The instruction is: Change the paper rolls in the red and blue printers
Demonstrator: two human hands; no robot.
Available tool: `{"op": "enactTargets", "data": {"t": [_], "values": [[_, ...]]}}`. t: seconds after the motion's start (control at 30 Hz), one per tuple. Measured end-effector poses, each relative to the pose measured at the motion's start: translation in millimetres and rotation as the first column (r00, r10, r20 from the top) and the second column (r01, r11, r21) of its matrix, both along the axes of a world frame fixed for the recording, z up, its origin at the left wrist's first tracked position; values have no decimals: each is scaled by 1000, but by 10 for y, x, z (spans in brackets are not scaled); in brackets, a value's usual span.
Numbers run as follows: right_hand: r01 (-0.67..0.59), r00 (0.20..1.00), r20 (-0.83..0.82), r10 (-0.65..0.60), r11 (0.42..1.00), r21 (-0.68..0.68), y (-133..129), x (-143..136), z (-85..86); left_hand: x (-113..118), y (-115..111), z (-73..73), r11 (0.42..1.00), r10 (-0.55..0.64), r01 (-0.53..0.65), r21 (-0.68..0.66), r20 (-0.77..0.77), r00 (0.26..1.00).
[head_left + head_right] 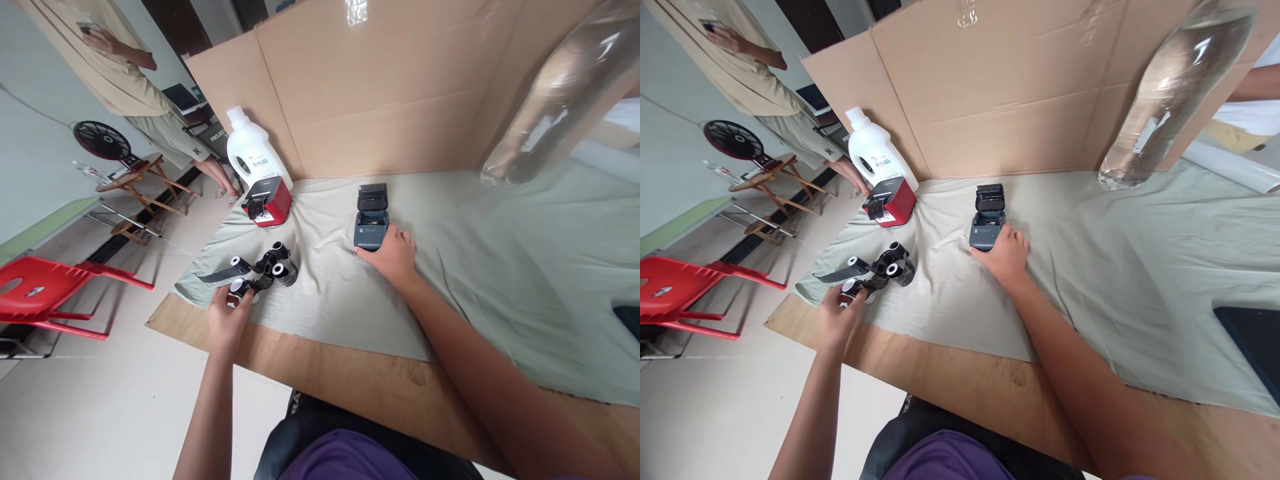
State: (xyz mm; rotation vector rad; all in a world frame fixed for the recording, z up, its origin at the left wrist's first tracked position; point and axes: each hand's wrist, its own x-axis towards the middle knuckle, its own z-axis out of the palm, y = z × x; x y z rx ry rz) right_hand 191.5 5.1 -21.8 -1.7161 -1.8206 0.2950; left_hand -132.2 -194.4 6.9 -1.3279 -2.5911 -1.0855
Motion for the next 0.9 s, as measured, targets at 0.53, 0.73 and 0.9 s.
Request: {"op": "enactTargets", "data": {"t": [0.53,0.73,0.9], "values": [[-10,1000,19,11,999,-35,-12,1,45,-124,183,-169,982,-76,77,-173,15,997],[-2,1000,24,2,1000,-18,-16,-1,36,-106,175,-165,991,-115,111,-76,-45,992],[-7,1000,15,7,1000,-8,-4,3,5,-114,176,-181,997,-67,72,39,-116,991]]}}
